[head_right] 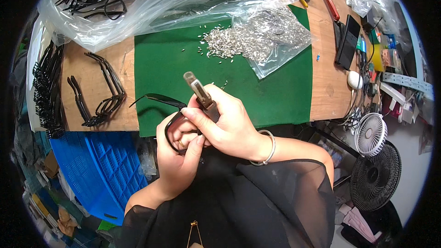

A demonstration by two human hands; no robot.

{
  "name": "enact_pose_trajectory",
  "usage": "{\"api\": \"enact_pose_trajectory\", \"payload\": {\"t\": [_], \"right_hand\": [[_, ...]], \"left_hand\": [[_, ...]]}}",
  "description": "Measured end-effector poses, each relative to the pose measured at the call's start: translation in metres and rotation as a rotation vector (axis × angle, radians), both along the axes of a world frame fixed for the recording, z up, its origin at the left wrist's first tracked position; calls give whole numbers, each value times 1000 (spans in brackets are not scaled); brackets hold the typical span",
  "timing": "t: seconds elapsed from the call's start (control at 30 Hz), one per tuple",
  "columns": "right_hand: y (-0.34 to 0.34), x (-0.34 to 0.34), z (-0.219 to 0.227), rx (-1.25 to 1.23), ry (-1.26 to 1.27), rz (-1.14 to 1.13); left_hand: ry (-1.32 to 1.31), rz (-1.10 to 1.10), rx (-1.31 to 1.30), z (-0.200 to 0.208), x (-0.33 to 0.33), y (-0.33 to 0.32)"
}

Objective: The person assembles eyeglasses by inserting small metal screws into the frame using pliers. They repeatedly pick up frames from a plastic bag, secure the screws, and place the finished frames on the table.

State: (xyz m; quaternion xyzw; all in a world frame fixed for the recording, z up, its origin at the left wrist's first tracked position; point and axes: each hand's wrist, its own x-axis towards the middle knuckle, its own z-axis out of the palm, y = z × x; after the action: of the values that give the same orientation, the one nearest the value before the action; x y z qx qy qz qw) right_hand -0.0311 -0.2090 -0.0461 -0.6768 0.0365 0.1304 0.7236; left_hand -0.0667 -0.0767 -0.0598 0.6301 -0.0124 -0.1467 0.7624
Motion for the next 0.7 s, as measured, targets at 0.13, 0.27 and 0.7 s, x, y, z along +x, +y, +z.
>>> {"api": "enact_pose_trajectory", "payload": {"t": [0.13, 0.27, 0.7], "right_hand": [[7, -2, -1, 240, 124, -107], [2, 3, 9, 254, 328, -19], [2, 2, 17, 272, 342, 40]], "left_hand": [[-18, 18, 33, 0, -3, -2], [83, -36, -65, 5, -1, 4], [171, -106, -69, 21, 2, 13]]}}
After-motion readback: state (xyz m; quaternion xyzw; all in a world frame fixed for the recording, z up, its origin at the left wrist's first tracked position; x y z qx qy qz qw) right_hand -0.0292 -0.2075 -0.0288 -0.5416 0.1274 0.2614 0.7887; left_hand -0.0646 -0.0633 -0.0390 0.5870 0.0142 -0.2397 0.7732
